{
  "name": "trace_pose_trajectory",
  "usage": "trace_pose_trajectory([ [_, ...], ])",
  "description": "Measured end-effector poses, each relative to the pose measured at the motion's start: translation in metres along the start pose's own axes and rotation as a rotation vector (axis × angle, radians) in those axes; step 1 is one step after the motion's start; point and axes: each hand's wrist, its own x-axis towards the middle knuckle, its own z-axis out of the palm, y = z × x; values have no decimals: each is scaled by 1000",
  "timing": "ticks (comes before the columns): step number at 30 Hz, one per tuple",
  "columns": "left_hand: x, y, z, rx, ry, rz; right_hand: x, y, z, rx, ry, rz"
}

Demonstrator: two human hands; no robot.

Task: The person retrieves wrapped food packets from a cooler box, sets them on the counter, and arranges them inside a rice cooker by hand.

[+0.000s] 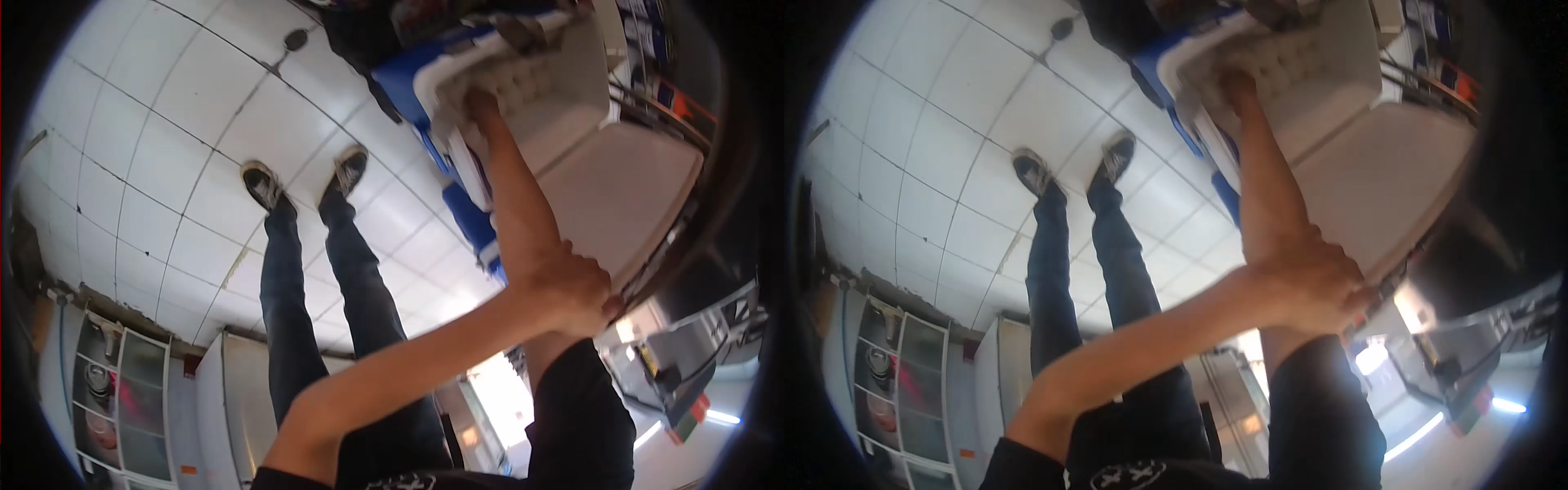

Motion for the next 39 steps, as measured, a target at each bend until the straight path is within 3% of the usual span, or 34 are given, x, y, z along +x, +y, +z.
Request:
trace_pose_trajectory([
  [1,1,-5,-9,-59,-1,-35,13,-14,6,-123,-70,-11],
  [7,-1,-7,-9,-227,28,-17,-1,-12,-25,-158,-354,-186],
  [10,-7,-7,-12,-238,26,-33,2,-5,-28,-202,-433,-186],
  [13,-6,-10,1,-258,74,-20,4,6,-13,-272,-426,-373],
  [19,-7,-15,16,-269,161,80,-14,2,-22,15,-493,-158],
  [22,-13,-14,20,-321,262,88,-10,17,-55,-601,-473,-775],
  [24,-18,-19,25,-402,458,138,-27,7,-64,481,-526,-187],
  [26,-37,-31,27,-483,759,241,-38,-15,-69,1088,-450,162],
  [28,-103,-22,-17,-531,764,84,-38,-30,-71,1252,-327,211],
  [30,-163,-11,-41,-554,1135,223,-17,-32,-68,1127,-375,133],
  [32,-228,5,-80,-85,1250,251,4,-20,-55,903,-403,-15],
  [33,-247,13,-99,-5,1310,279,2,-3,-48,898,-360,3],
  [35,-257,28,-124,-150,1410,369,28,-4,-31,913,-289,-55],
  [39,-265,38,-140,-229,1457,367,40,3,-30,612,-217,-297],
])
